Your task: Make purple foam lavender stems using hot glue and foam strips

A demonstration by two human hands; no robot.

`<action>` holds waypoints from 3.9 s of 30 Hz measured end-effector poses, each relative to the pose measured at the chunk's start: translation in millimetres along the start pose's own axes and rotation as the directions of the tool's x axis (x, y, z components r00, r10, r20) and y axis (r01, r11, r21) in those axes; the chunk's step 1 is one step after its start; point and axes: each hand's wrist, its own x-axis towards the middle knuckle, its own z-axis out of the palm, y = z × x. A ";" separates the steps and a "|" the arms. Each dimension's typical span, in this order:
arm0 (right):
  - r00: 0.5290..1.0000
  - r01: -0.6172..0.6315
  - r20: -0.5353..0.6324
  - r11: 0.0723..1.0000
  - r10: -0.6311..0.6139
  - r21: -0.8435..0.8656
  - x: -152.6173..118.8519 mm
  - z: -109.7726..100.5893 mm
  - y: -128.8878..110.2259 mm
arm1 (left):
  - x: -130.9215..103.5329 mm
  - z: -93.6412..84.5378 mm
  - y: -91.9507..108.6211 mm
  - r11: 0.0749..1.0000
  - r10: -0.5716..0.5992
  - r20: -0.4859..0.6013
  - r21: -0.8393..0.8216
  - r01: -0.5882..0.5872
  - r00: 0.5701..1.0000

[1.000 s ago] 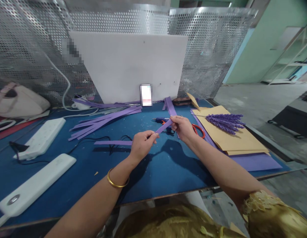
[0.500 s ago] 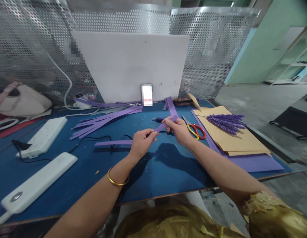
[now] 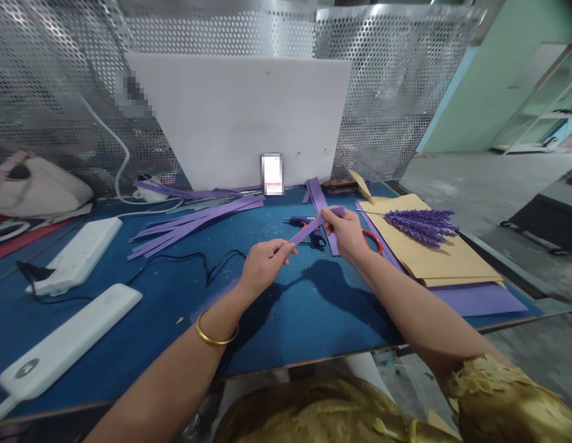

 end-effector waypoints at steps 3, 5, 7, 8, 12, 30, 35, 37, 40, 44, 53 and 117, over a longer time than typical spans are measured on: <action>0.991 0.077 -0.116 0.996 -0.071 0.045 18.2 -17.2 -3.2 | 0.5 -1.7 -0.2 0.999 -0.022 -0.007 0.029 0.022 1.000; 0.982 0.113 -0.159 0.992 -0.104 0.054 27.7 -28.2 -5.7 | 0.4 -2.0 0.6 0.999 -0.032 -0.011 0.043 0.032 0.999; 0.972 0.123 -0.208 0.991 -0.109 0.059 35.0 -37.2 -8.3 | 0.2 -1.9 1.4 0.999 -0.033 -0.008 0.043 0.033 0.999; 0.967 0.123 -0.230 0.990 -0.105 0.066 37.7 -40.2 -9.4 | 0.2 -1.6 1.6 0.999 -0.033 -0.005 0.038 0.033 0.999; 0.982 0.057 -0.185 0.984 -0.025 0.168 38.9 -38.9 -12.5 | 1.3 -0.4 -0.8 0.999 -0.054 -0.029 -0.003 0.054 0.998; 0.999 -0.011 0.042 1.000 0.011 -0.021 12.1 -14.6 1.7 | 3.9 -0.1 -5.8 0.990 -0.087 -0.012 -0.115 0.085 0.996; 0.998 0.048 -0.044 0.999 -0.048 0.008 24.0 -27.3 -4.4 | 4.1 -3.0 -4.0 0.982 -0.111 -0.093 -0.164 0.094 0.989; 0.997 0.062 -0.034 0.998 -0.063 -0.006 24.2 -28.4 -5.5 | 4.5 -3.0 -3.8 0.975 -0.149 -0.138 -0.189 0.121 0.979; 0.996 0.079 -0.043 0.997 -0.079 -0.010 23.9 -28.8 -5.4 | 5.5 -3.3 -4.1 0.955 -0.224 -0.217 -0.245 0.169 0.950; 0.996 0.076 -0.054 0.997 -0.076 -0.003 24.0 -28.6 -4.5 | 6.3 -5.0 -3.6 0.929 -0.295 -0.277 -0.307 0.206 0.914; 0.995 0.035 -0.096 0.999 -0.031 0.042 25.2 -29.0 -4.7 | 9.3 -3.9 -5.3 0.857 -0.349 -0.272 -0.479 0.188 0.897; 0.989 0.047 -0.143 0.985 -0.023 0.169 16.7 -13.5 2.1 | 14.0 -10.0 -3.0 0.761 -0.428 -0.529 -0.648 -0.023 0.733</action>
